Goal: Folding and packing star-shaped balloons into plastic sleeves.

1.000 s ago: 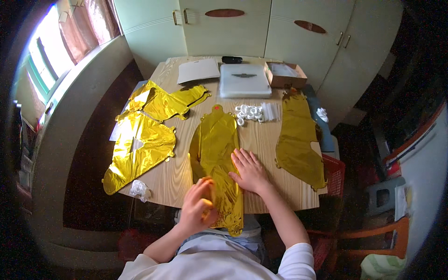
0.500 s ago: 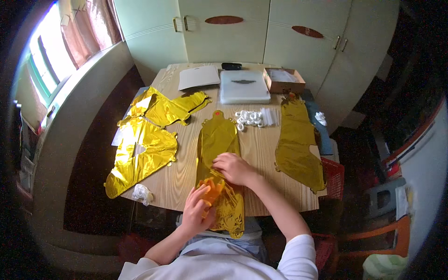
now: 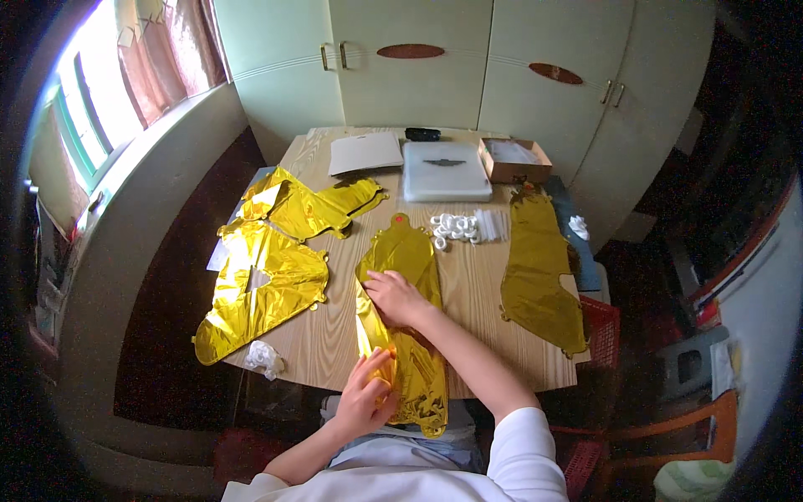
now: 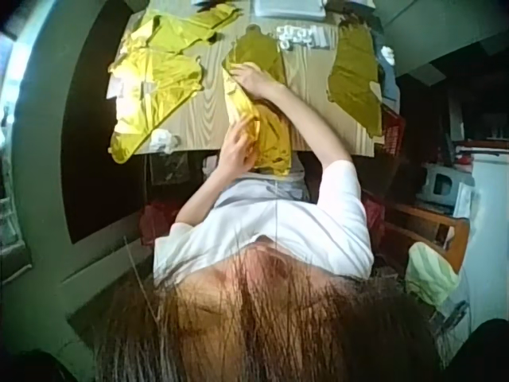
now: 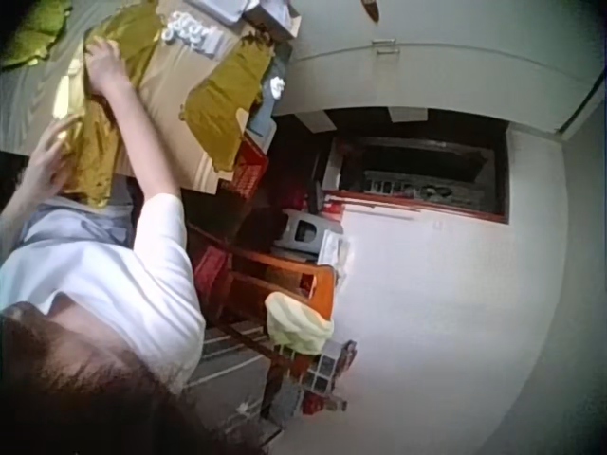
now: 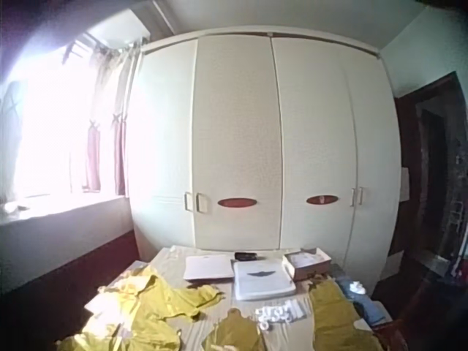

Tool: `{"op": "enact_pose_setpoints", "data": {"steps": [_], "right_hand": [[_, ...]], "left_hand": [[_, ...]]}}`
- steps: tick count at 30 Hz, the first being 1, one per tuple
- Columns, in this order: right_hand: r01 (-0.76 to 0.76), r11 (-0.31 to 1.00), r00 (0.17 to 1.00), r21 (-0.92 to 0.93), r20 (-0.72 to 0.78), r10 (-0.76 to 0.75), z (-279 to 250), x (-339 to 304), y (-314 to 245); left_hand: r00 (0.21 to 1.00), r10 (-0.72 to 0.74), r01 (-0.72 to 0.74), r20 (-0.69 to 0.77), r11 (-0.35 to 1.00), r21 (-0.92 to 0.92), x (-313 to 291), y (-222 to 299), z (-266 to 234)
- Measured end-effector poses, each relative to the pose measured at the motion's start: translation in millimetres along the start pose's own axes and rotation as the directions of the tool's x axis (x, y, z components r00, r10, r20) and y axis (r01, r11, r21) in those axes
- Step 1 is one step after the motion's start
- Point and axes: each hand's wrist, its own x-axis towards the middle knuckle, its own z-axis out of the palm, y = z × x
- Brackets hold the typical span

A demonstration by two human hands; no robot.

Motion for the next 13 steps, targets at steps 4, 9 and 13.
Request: {"op": "enact_pose_setpoints", "data": {"steps": [4,9,13], "right_hand": [[-0.109,0.993,0.994,-0.042,-0.014,0.108,2,6,10],[-0.246,0.962,0.951,0.116,-0.161,0.262,-19,-12,4],[-0.392,0.868,0.909,0.305,-0.017,0.417,-40,-58,-3]], "left_hand": [[0.997,0.029,-0.030,0.077,0.999,0.017,0,0,7],[0.993,0.026,-0.039,0.117,0.994,0.105,3,-2,8],[0.965,0.038,-0.080,0.261,0.985,0.150,3,-8,10]]}}
